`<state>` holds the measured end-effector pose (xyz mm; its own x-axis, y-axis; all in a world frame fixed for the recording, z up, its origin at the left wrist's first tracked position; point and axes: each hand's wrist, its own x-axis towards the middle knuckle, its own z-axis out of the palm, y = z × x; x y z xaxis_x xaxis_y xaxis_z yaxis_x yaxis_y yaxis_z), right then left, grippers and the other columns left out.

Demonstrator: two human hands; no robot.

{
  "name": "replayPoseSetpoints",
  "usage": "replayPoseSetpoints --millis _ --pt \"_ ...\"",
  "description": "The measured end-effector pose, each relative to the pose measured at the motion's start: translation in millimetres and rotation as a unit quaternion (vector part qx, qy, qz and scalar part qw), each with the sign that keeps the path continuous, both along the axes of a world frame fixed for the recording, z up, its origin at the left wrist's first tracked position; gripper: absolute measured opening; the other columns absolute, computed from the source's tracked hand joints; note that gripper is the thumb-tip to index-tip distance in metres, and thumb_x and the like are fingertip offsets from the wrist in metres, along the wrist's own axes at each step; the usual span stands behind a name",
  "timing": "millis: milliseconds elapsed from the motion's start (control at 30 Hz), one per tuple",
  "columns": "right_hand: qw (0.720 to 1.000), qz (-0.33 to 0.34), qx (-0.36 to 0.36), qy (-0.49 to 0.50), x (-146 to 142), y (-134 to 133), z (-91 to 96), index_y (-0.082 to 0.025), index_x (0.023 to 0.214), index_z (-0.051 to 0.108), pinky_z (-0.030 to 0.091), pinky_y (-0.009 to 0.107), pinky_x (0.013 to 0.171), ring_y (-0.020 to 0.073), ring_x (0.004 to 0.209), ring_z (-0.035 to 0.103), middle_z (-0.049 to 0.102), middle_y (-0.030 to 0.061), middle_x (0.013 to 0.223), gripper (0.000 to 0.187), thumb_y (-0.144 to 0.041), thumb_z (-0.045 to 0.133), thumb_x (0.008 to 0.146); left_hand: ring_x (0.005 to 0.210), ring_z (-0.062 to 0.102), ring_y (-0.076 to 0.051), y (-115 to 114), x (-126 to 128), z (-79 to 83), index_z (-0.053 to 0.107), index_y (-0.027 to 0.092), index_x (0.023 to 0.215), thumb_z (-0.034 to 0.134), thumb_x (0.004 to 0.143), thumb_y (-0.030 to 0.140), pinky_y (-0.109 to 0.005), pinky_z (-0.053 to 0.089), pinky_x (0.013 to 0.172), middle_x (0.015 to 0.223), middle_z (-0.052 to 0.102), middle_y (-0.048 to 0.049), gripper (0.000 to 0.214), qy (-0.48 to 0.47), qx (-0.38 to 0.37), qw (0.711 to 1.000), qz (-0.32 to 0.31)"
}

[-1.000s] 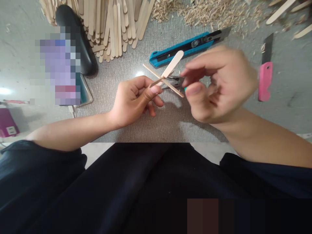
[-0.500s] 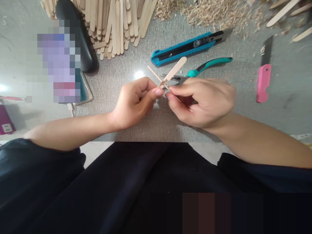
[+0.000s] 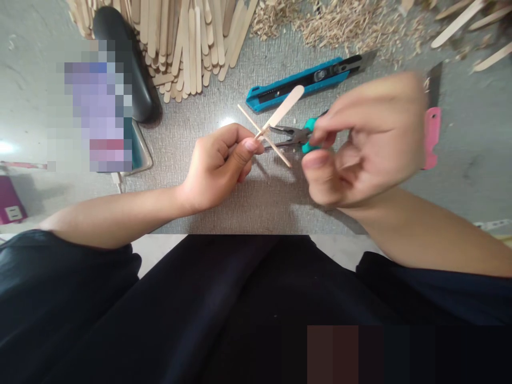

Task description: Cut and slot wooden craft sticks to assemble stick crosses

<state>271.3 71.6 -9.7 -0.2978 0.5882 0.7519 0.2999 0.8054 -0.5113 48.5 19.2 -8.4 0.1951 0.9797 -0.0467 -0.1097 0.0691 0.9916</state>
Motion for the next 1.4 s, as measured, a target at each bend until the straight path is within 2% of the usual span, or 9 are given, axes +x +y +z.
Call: replayPoseSetpoints --millis 100,200,300,400,633,867,1067,1233,1400 --pt "0.996 -0.003 -0.085 0.024 5.9 4.4 1.4 -0.031 0.137 0.079 0.059 0.033 0.065 0.0188 0.084 0.08 0.083 0.006 0.116 0.033 -0.038 0.076 0.105 0.045 0.047 -0.005 0.8 0.0 2.1 0.071 0.024 0.091 0.07 0.111 0.07 -0.021 0.04 0.047 0.055 0.053 0.0081 0.051 -0.009 0.002 1.0 -0.015" --pt "0.99 0.029 -0.139 -0.007 7.3 4.8 3.8 -0.032 0.129 0.08 0.063 0.032 0.068 0.0191 0.088 0.083 0.087 0.0023 0.114 0.021 -0.037 0.075 0.109 0.045 0.042 -0.004 1.6 0.7 3.9 0.069 0.024 0.088 0.071 0.11 0.07 -0.021 0.037 0.047 0.055 0.052 0.0077 0.051 -0.032 0.005 0.999 -0.029" --pt "0.989 0.064 -0.125 -0.046 3.9 3.7 5.6 -0.032 0.113 0.081 0.064 0.031 0.065 0.0169 0.078 0.08 0.088 -0.0003 0.103 0.008 -0.031 0.075 0.109 0.046 0.04 -0.004 2.2 1.3 4.2 0.069 0.024 0.088 0.072 0.111 0.068 -0.022 0.035 0.047 0.057 0.051 0.0071 0.05 -0.05 0.001 0.998 -0.048" --pt "0.99 0.079 -0.099 -0.057 -0.1 3.8 3.3 -0.031 0.107 0.081 0.063 0.03 0.06 0.015 0.072 0.078 0.088 -0.0015 0.098 0.008 -0.025 0.076 0.107 0.05 0.042 -0.005 2.8 1.0 3.1 0.07 0.023 0.089 0.073 0.112 0.064 -0.024 0.037 0.049 0.061 0.05 0.006 0.047 -0.068 -0.004 0.996 -0.065" --pt "0.992 0.092 -0.03 -0.077 -0.2 2.9 -0.2 -0.03 0.111 0.076 0.067 0.031 0.064 0.0175 0.082 0.084 0.088 -0.0007 0.101 0.009 -0.022 0.075 0.107 0.052 0.046 -0.007 4.7 -2.5 -2.5 0.071 0.022 0.088 0.075 0.109 0.067 -0.027 0.04 0.05 0.065 0.053 0.0048 0.05 -0.069 -0.02 0.994 -0.083" --pt "0.991 0.07 -0.005 -0.118 -0.1 -4.1 1.4 -0.031 0.107 0.07 0.07 0.034 0.07 0.0187 0.088 0.085 0.086 -0.002 0.096 0.013 -0.021 0.063 0.113 0.055 0.054 -0.007 6.5 -4.1 -6.3 0.071 0.022 0.087 0.074 0.11 0.065 -0.023 0.046 0.051 0.067 0.058 0.0036 0.049 -0.035 0.028 0.996 -0.081" --pt "0.991 0.059 -0.065 -0.103 -0.5 -3.0 -0.4 -0.033 0.109 0.073 0.066 0.037 0.071 0.0201 0.083 0.081 0.084 -0.0013 0.097 0.012 -0.022 0.067 0.11 0.049 0.04 -0.007 5.3 -0.7 5.9 0.068 0.024 0.087 0.077 0.105 0.074 -0.027 0.035 0.047 0.06 0.049 0.0059 0.054 -0.064 -0.062 0.993 -0.074" --pt "0.981 0.042 -0.139 -0.129 4.7 -1.0 -5.8 -0.034 0.117 0.076 0.067 0.042 0.075 0.0232 0.081 0.078 0.084 0.0026 0.1 0.014 -0.042 0.065 0.113 0.043 0.042 -0.009 6.4 -2.1 6.3 0.068 0.026 0.091 0.078 0.102 0.079 -0.027 0.034 0.044 0.052 0.052 0.0072 0.055 -0.059 -0.075 0.993 -0.069" --pt "0.989 0.035 -0.071 -0.122 2.9 -2.1 -10.0 -0.031 0.12 0.079 0.062 0.039 0.072 0.0219 0.079 0.079 0.086 0.002 0.1 0.018 -0.045 0.077 0.109 0.043 0.052 -0.01 7.2 -2.8 7.7 0.067 0.026 0.093 0.076 0.102 0.08 -0.027 0.042 0.045 0.054 0.061 0.0065 0.056 -0.048 -0.085 0.991 -0.092"
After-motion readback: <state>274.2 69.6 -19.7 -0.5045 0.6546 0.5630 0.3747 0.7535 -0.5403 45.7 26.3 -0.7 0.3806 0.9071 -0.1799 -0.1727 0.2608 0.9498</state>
